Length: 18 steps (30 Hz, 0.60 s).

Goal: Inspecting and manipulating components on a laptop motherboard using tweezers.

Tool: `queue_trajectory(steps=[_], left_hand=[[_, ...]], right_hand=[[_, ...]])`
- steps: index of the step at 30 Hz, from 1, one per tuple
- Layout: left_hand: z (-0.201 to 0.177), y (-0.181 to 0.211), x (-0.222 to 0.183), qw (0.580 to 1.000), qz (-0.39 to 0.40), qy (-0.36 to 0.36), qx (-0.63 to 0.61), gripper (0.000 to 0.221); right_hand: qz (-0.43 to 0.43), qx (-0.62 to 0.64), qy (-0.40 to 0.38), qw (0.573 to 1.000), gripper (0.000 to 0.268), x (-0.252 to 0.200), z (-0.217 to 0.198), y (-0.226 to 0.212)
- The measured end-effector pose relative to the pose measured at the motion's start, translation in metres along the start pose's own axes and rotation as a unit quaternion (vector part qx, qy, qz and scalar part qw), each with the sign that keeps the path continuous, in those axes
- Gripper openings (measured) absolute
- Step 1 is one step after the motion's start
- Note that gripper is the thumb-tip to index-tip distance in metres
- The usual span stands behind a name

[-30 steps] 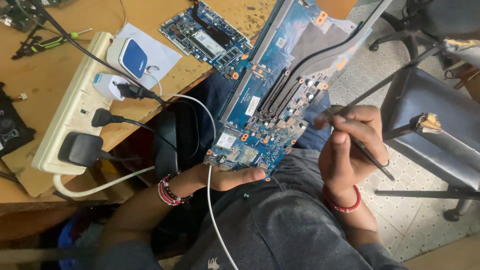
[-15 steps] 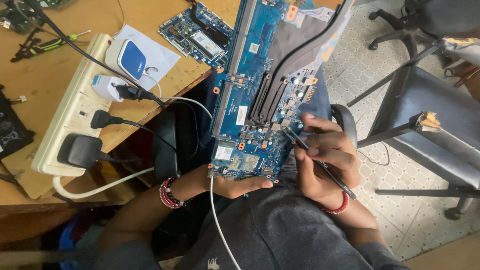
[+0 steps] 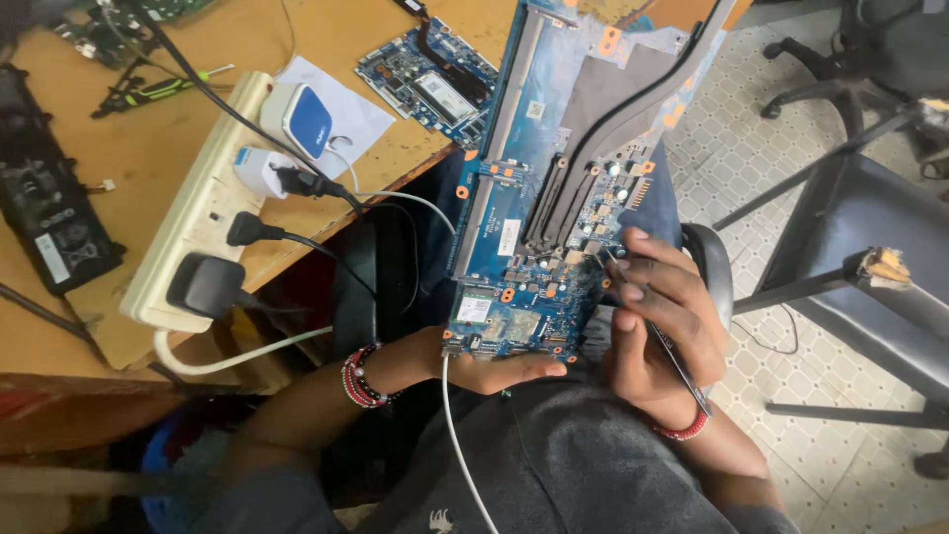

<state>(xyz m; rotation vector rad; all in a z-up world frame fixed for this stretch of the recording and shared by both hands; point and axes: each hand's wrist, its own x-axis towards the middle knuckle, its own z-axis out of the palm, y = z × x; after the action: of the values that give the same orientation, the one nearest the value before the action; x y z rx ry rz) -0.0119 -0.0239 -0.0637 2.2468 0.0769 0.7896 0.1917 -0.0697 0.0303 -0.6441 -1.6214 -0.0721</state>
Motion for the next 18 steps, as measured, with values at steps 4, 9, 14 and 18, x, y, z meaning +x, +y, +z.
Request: queue_trajectory(steps=[4,9,14,18], left_hand=[[-0.008,0.013,0.018,0.999,0.019,-0.004,0.032,0.039],[-0.015,0.027,0.034,0.997,-0.013,0.017,-0.071,0.045],[-0.01,0.021,0.054,0.989,-0.009,0.051,-0.136,0.034],[-0.006,0.024,0.09,0.978,-0.03,0.095,-0.182,0.028]], right_hand=[[0.01,0.009,0.009,1.0,0.016,-0.002,0.004,0.002],[0.053,0.017,0.016,0.998,0.016,0.004,-0.001,-0.001],[0.09,0.042,0.025,0.995,0.015,0.02,-0.021,0.002],[0.155,0.06,0.027,0.986,0.011,0.048,-0.04,-0.004]])
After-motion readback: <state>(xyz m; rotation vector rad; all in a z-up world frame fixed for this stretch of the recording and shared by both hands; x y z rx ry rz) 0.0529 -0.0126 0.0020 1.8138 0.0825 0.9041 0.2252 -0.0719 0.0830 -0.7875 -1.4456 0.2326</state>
